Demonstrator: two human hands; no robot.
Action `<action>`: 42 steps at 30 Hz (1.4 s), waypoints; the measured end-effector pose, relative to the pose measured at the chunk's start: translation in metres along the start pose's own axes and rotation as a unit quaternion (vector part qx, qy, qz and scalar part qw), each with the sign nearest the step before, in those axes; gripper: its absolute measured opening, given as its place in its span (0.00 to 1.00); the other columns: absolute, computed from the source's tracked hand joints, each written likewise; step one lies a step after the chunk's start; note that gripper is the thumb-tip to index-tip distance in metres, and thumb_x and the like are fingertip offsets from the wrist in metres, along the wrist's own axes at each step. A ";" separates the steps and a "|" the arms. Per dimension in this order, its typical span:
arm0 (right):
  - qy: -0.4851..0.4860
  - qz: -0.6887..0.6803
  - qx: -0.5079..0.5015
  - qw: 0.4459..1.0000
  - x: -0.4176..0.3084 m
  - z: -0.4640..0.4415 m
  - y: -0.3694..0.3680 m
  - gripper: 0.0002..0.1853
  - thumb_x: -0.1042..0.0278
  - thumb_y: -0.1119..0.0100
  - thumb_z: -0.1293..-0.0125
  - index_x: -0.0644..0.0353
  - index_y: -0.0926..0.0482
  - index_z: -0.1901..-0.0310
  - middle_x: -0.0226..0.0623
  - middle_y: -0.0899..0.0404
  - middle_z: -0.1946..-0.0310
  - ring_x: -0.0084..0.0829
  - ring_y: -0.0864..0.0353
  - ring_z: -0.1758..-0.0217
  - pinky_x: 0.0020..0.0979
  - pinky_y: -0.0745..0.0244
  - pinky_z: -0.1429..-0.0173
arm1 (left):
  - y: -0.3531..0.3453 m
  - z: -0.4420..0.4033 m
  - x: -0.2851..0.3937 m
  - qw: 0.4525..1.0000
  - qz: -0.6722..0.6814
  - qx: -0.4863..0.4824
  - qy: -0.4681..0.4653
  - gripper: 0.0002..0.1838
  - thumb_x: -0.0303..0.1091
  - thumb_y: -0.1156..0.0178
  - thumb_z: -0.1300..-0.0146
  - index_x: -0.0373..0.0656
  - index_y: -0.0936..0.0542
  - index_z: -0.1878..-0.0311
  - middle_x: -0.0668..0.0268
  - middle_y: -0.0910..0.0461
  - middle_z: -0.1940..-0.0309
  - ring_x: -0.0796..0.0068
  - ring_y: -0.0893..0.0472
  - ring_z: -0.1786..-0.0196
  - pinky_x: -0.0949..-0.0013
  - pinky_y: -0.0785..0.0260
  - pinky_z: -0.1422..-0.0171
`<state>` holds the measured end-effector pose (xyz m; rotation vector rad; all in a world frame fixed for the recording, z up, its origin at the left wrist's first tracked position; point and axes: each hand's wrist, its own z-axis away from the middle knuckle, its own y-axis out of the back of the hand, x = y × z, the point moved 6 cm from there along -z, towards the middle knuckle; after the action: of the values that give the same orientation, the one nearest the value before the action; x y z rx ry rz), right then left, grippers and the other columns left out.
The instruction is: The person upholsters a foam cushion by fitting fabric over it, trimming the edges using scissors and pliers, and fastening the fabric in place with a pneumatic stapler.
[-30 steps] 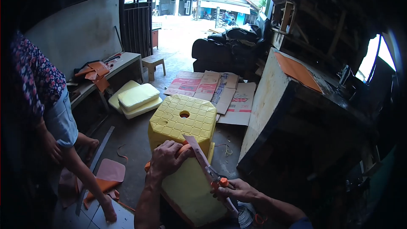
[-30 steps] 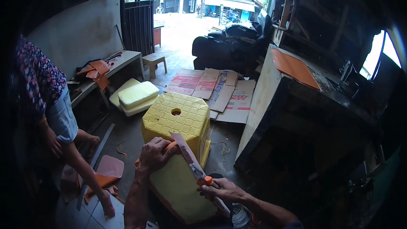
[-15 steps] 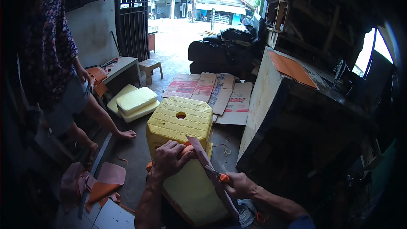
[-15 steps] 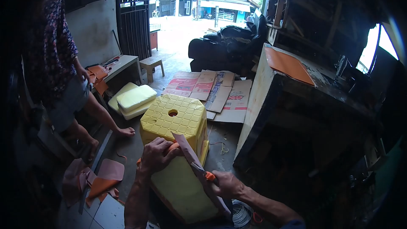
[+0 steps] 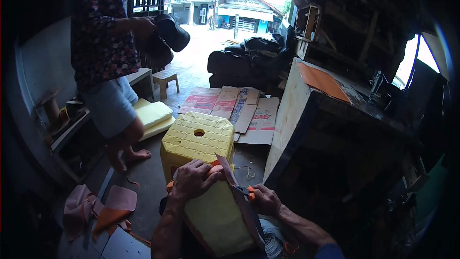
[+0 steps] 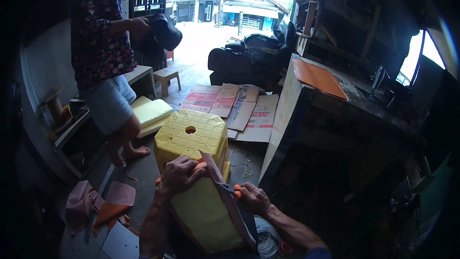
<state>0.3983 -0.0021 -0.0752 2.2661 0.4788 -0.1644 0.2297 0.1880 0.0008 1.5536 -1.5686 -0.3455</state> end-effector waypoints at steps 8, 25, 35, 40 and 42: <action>-0.188 -0.129 -0.250 0.941 -0.020 -0.020 0.032 0.19 0.55 0.37 0.28 0.63 0.18 0.49 0.45 0.16 0.66 0.42 0.12 0.63 0.40 0.18 0.55 | 0.000 -0.002 0.005 1.000 -0.021 0.010 0.000 0.20 0.51 0.32 0.36 0.41 0.14 0.60 0.58 0.16 0.67 0.57 0.15 0.61 0.54 0.21 0.53; -0.065 -0.038 -0.127 0.989 -0.014 0.003 0.020 0.12 0.66 0.31 0.37 0.64 0.22 0.59 0.44 0.23 0.67 0.49 0.19 0.68 0.43 0.21 0.64 | 0.001 0.004 0.005 1.000 0.010 -0.001 0.007 0.20 0.51 0.32 0.35 0.41 0.13 0.56 0.57 0.16 0.67 0.54 0.15 0.61 0.54 0.22 0.54; -0.398 -0.450 -0.345 0.721 -0.013 0.023 0.010 0.29 0.37 0.40 0.27 0.60 0.15 0.47 0.29 0.18 0.69 0.19 0.20 0.66 0.26 0.25 0.59 | 0.009 0.000 0.010 1.000 0.019 0.012 -0.004 0.19 0.50 0.31 0.36 0.42 0.12 0.55 0.58 0.17 0.68 0.55 0.16 0.63 0.55 0.22 0.57; -0.417 -0.513 -0.371 0.652 -0.003 0.004 0.018 0.29 0.39 0.40 0.26 0.61 0.17 0.44 0.31 0.18 0.69 0.17 0.22 0.69 0.25 0.27 0.63 | 0.011 0.000 0.013 0.999 0.015 0.023 -0.027 0.19 0.50 0.30 0.37 0.42 0.12 0.56 0.59 0.18 0.69 0.58 0.17 0.65 0.57 0.22 0.58; -0.408 -0.486 -0.404 0.658 0.001 0.005 0.013 0.29 0.40 0.40 0.26 0.63 0.17 0.43 0.37 0.17 0.71 0.21 0.21 0.72 0.28 0.27 0.64 | 0.011 0.001 0.011 0.999 0.018 0.024 -0.025 0.19 0.49 0.30 0.37 0.43 0.12 0.56 0.59 0.18 0.69 0.58 0.17 0.65 0.58 0.23 0.58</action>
<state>0.4040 -0.0130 -0.0698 0.6979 0.9538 -1.1844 0.2237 0.1795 0.0121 1.5628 -1.6514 -0.3308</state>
